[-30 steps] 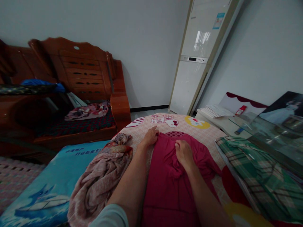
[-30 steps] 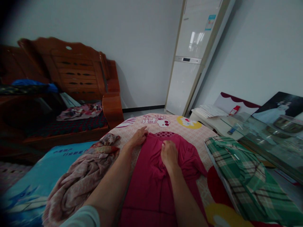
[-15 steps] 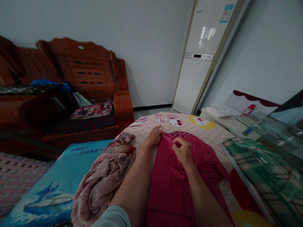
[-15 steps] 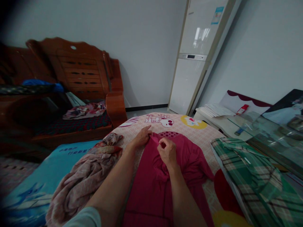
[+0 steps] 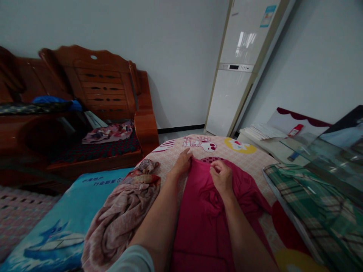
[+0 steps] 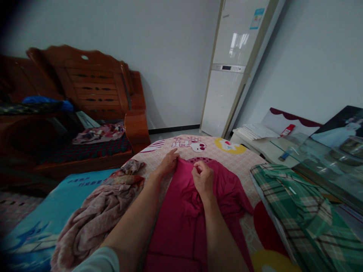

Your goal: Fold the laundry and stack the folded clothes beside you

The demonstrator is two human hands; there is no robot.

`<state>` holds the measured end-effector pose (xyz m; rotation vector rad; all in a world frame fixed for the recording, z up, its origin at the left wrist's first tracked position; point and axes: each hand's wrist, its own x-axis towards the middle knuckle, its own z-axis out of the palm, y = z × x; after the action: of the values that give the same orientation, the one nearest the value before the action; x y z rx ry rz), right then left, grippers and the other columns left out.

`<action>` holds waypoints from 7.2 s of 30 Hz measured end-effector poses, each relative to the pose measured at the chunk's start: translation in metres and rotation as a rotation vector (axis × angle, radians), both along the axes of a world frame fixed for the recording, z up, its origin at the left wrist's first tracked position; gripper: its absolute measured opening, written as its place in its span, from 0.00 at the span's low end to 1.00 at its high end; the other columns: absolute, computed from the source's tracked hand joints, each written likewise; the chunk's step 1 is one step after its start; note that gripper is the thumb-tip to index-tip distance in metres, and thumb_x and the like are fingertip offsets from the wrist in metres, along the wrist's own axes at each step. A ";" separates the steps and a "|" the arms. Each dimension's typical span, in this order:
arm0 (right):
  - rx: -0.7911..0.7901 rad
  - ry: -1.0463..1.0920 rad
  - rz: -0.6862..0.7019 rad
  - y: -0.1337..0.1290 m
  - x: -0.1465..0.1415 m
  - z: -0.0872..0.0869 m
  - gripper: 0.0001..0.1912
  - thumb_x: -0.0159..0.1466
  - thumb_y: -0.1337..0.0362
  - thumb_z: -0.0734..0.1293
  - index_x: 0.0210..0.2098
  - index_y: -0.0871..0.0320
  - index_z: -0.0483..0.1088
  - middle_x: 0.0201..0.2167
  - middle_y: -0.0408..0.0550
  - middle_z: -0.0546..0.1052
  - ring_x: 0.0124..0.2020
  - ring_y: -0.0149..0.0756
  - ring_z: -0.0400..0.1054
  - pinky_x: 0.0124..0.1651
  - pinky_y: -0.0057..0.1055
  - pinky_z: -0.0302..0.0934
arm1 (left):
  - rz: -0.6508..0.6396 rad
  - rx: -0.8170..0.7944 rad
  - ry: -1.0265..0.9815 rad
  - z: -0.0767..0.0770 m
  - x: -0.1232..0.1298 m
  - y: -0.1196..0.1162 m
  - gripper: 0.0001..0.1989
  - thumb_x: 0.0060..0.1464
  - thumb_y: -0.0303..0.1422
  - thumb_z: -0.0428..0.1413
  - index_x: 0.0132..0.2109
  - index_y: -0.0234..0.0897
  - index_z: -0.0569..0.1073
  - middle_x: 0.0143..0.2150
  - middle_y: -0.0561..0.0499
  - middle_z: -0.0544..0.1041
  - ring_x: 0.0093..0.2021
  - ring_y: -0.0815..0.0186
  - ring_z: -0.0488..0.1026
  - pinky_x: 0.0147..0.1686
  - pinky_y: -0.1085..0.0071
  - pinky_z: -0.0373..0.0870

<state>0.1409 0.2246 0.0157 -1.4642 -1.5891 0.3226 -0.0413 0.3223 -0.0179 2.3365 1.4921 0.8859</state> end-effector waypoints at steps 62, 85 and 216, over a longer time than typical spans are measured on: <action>-0.356 -0.120 -0.203 0.011 0.073 -0.014 0.02 0.49 0.67 0.69 0.22 0.56 0.71 0.23 0.45 0.76 0.28 0.36 0.70 0.31 0.29 0.60 | 0.073 -0.111 0.091 0.005 0.035 -0.016 0.06 0.53 0.27 0.55 0.40 0.36 0.74 0.41 0.48 0.76 0.43 0.63 0.72 0.44 0.70 0.67; -0.286 -0.186 0.153 -0.086 0.041 0.013 0.08 0.56 0.67 0.64 0.26 0.57 0.75 0.26 0.47 0.79 0.29 0.35 0.71 0.35 0.28 0.60 | -0.306 -0.075 0.026 0.010 0.064 -0.074 0.15 0.49 0.18 0.50 0.37 0.35 0.79 0.41 0.46 0.80 0.44 0.62 0.74 0.50 0.66 0.68; -0.036 1.042 -0.095 -0.082 0.120 -0.015 0.22 0.48 0.56 0.75 0.38 0.60 0.73 0.33 0.50 0.79 0.34 0.43 0.76 0.47 0.47 0.70 | -0.704 -1.051 -0.099 0.043 0.095 -0.112 0.10 0.47 0.29 0.58 0.37 0.38 0.64 0.22 0.57 0.73 0.23 0.64 0.76 0.24 0.73 0.69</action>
<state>0.2608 0.1426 0.0007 -1.0791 -0.6658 0.8850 0.0538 0.2106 0.0255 1.7083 0.6721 -0.0174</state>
